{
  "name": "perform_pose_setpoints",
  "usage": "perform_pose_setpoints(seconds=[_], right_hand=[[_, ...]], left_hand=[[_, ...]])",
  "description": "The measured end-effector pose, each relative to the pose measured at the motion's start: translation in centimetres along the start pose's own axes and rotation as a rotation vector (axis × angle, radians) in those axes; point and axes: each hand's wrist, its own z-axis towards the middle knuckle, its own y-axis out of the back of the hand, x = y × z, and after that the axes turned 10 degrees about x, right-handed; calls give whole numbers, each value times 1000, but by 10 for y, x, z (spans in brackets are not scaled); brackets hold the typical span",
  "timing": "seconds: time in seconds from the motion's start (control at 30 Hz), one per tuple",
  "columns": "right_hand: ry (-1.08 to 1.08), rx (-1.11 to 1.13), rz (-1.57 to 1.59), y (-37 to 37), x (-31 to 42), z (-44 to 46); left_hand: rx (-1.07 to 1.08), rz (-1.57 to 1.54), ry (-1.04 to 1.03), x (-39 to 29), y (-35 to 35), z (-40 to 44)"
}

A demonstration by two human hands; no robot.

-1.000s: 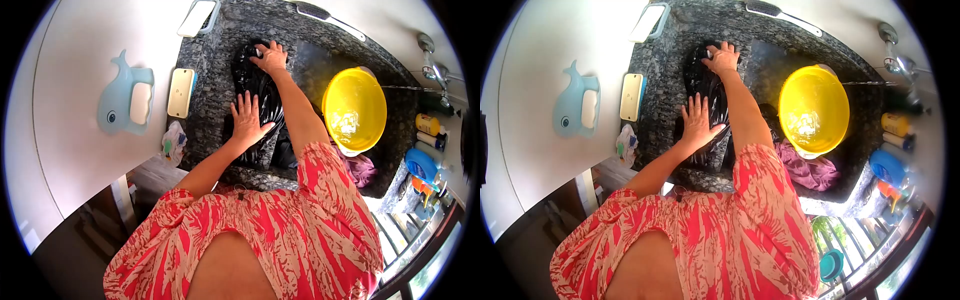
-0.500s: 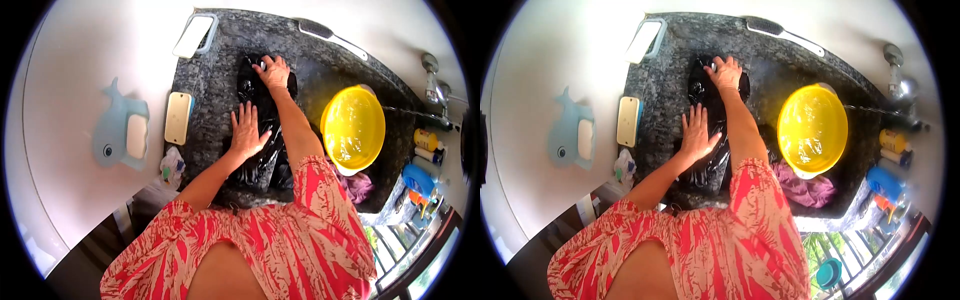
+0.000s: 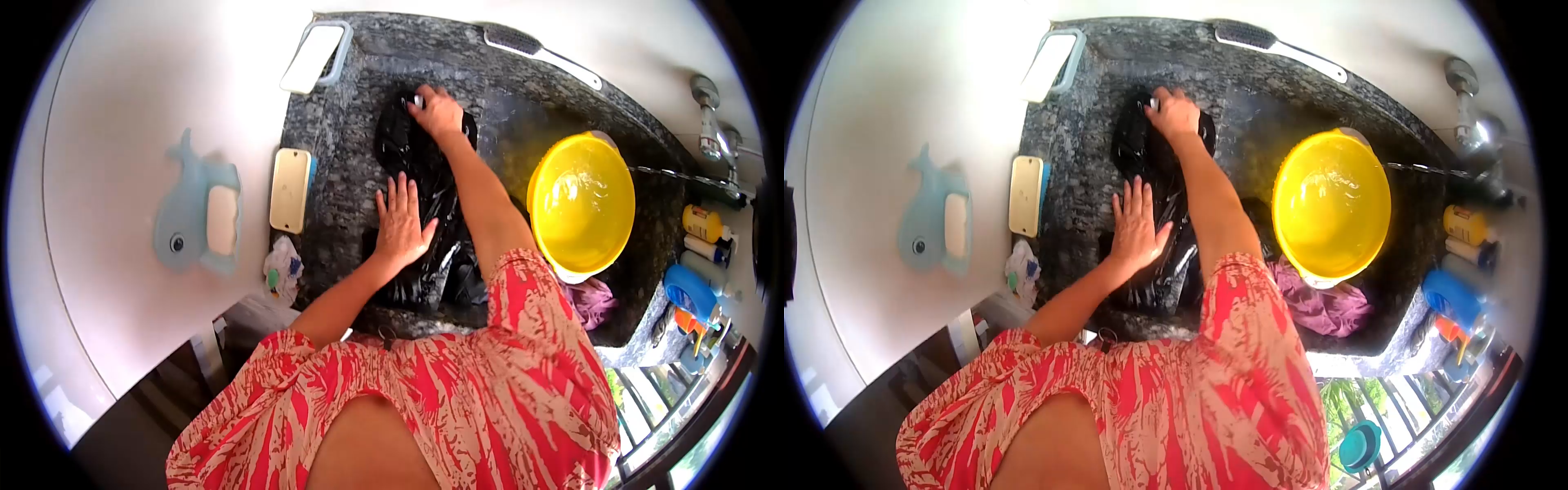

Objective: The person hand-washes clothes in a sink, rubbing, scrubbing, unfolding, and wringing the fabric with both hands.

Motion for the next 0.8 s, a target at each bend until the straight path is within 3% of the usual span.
perform_pose_setpoints(seconds=[0.07,0.1,0.17,0.23,0.3,0.37,0.43,0.5,0.6,0.63,0.73,0.77,0.8], right_hand=[[-34,284,198,28,-1,7],[45,373,479,39,-8,12],[138,415,829,94,5,-3],[357,70,1074,133,-3,1],[360,-219,1173,181,-14,5],[458,-280,1019,193,-36,10],[243,-280,481,187,-55,-9],[69,-374,300,148,-100,-3],[169,-171,402,157,-102,-39],[0,-240,787,192,-69,-58],[391,-500,1203,276,-40,-72],[569,-535,1247,300,1,-86],[615,-552,1276,314,20,-88]], left_hand=[[-11,-9,2,1,-1,0],[-14,-2,1,2,-2,-1],[-21,23,-13,7,-6,1],[-41,-11,-42,11,-7,-3],[16,-2,-19,14,-4,-13],[6,-33,37,15,-4,-24],[-3,-52,45,22,-3,-29],[-12,-69,18,28,-6,-28],[-58,-161,30,31,8,-24],[-75,-231,38,34,13,-23],[-205,-501,-59,28,46,-12],[-228,-617,-111,22,62,-8],[-210,-739,-100,13,79,-6]])
